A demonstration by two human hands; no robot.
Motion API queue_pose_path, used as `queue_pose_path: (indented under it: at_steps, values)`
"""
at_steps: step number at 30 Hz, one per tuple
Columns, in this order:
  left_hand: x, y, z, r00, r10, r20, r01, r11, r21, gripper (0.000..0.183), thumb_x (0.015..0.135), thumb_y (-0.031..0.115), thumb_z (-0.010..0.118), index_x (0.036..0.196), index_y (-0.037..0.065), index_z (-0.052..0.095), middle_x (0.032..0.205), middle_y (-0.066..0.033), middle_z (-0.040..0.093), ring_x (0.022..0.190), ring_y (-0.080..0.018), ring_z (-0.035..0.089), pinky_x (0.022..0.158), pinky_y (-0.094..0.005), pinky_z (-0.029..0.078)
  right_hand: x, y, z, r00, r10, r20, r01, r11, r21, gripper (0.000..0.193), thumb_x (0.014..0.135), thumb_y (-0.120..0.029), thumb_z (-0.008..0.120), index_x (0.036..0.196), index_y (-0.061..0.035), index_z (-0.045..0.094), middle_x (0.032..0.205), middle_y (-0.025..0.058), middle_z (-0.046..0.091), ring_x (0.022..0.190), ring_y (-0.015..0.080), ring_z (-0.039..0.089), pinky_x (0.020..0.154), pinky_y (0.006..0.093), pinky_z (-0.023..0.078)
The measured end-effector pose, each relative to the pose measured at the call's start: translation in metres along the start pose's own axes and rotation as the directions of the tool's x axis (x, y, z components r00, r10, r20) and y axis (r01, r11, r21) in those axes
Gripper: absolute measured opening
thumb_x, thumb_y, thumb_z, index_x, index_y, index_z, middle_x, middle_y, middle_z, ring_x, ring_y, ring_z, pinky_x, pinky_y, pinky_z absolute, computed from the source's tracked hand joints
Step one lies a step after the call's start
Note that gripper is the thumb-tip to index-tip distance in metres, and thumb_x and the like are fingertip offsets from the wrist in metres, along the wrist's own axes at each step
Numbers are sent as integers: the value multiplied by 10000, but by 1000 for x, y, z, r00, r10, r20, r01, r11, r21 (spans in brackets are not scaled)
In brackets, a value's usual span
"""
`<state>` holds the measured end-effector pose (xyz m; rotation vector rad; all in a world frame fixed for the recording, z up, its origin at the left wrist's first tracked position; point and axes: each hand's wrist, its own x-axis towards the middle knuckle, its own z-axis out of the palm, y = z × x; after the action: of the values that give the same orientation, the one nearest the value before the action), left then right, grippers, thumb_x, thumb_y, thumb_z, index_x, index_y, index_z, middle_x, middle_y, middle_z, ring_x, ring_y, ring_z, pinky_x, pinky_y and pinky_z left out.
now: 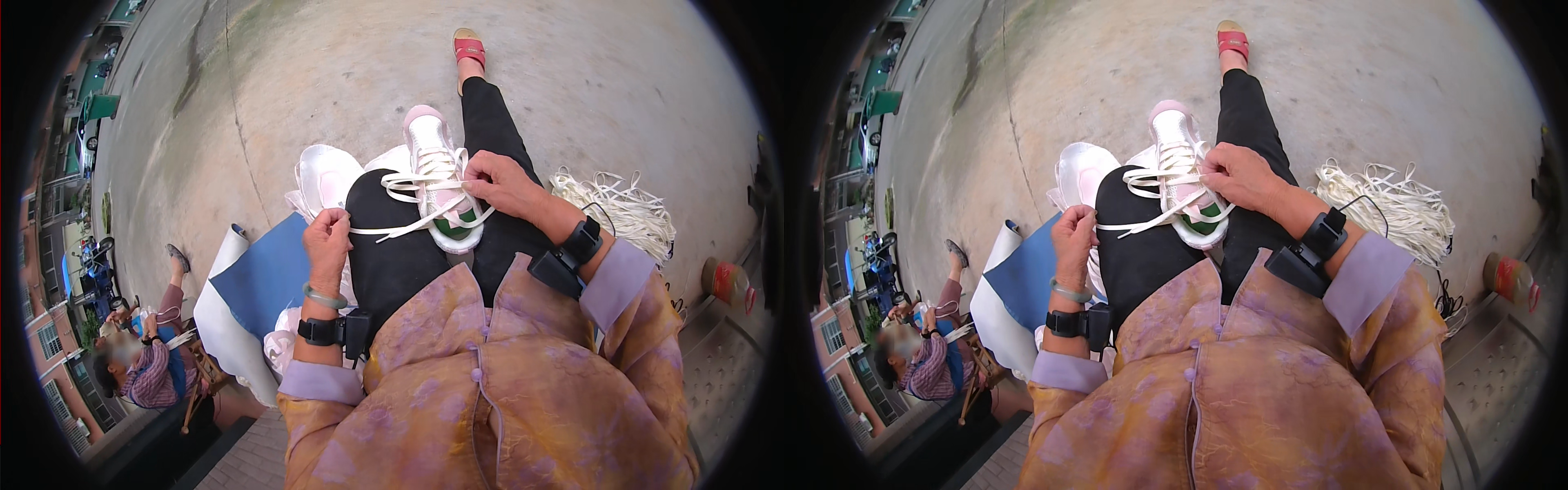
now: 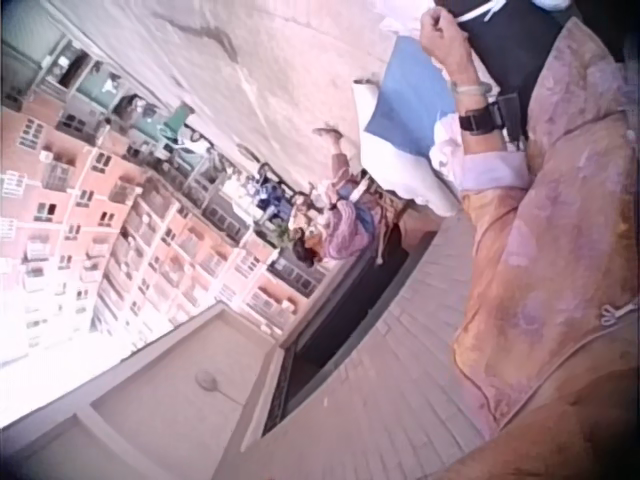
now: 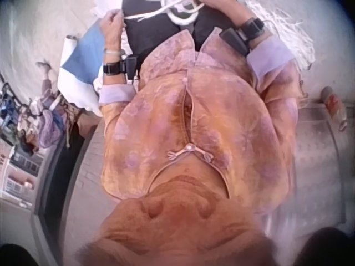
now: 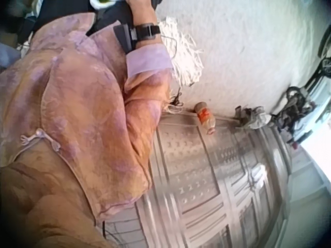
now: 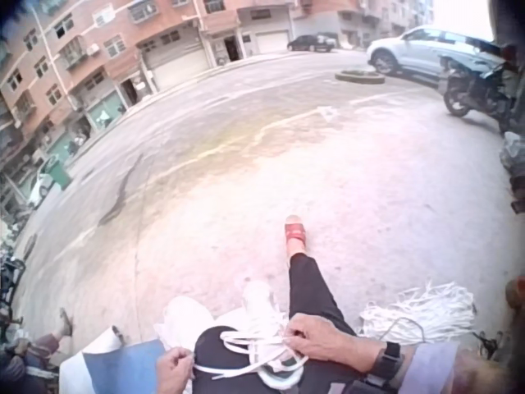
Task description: Lacing a pair of white and pink sneakers while sitting outdoors.
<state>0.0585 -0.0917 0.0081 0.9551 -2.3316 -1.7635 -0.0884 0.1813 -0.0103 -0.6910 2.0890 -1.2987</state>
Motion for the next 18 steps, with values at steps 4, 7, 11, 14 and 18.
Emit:
queue_pose_path:
  at_steps: [4,7,11,14,18]
  values:
    - [-5,5,3,1000,-20,17,20,999,33,73,840,89,578,839,23,609,693,30,540,507,-28,431,461,-170,343,4,7,-9,993,40,114,-56,988,143,160,860,-131,578,780,6,557,817,15,506,721,81,482,642,232,412]
    - [-4,7,4,1000,-4,18,3,998,63,69,838,83,577,840,20,604,693,32,535,514,-28,426,464,-171,340,8,15,-10,990,8,137,-34,982,188,166,870,-143,570,782,-3,565,803,5,519,711,77,481,646,227,409]
    - [-5,5,5,1000,8,-1,-8,994,110,66,834,79,577,844,18,601,693,31,535,518,-29,425,464,-173,338,10,15,-9,974,131,183,-179,944,277,162,881,-150,560,786,-22,583,778,-8,534,706,71,483,653,219,408]
    - [-6,5,6,1000,-3,3,3,994,108,64,833,77,578,846,19,601,699,30,539,522,-30,426,466,-174,340,10,12,-11,978,111,175,-156,950,269,153,885,-150,555,790,-38,598,749,-18,539,702,62,481,651,217,408]
    - [-6,3,5,1000,26,-3,-26,993,113,61,831,75,579,854,22,601,709,31,544,530,-29,428,470,-174,343,9,10,-11,982,101,159,-143,948,283,157,862,-164,592,787,-26,594,794,-12,538,697,65,479,635,232,406]
